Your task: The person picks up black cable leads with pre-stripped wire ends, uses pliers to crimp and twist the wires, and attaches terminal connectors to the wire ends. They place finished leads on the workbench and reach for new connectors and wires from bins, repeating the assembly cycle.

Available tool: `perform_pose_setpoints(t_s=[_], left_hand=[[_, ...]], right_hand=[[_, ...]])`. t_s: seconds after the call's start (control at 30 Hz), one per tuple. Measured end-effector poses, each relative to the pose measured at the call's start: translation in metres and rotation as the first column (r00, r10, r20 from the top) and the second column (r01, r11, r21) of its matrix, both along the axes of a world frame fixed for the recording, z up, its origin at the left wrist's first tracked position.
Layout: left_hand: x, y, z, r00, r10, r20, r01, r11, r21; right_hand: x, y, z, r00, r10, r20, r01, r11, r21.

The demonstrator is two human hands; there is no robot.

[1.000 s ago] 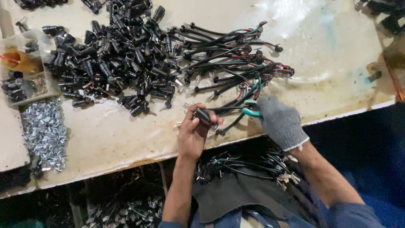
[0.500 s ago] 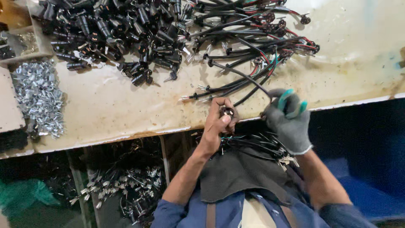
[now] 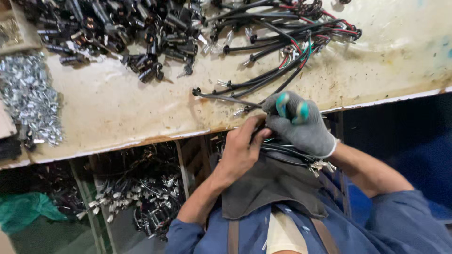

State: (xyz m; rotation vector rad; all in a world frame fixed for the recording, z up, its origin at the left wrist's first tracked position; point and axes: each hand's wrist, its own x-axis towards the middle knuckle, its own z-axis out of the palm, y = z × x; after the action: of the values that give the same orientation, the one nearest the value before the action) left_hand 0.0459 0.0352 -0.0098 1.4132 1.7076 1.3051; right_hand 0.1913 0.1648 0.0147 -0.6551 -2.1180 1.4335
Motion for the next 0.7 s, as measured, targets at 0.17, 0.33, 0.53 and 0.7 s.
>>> perform_pose_setpoints(t_s=[0.17,0.33,0.53,0.7], left_hand=[[-0.003,0.001,-0.005,0.931,-0.022,0.365,0.059,0.994,-0.090],[-0.008,0.001,-0.007,0.869,-0.081,0.488,0.133,0.988,-0.073],[-0.006,0.002,-0.007,0.848,-0.107,0.518,0.159,0.986,-0.057],[-0.001,0.000,-0.005,0.811,-0.053,0.582,0.122,0.989,-0.079]], right_hand=[[0.004,-0.007,0.013,0.876,-0.414,-0.246,0.248,0.826,-0.507],[0.002,0.001,0.025,0.983,0.152,-0.105,-0.085,0.876,0.474],[0.003,0.004,0.023,0.985,0.169,0.022,-0.171,0.970,0.174],[0.003,-0.010,0.014,0.862,-0.307,-0.403,0.104,0.886,-0.452]])
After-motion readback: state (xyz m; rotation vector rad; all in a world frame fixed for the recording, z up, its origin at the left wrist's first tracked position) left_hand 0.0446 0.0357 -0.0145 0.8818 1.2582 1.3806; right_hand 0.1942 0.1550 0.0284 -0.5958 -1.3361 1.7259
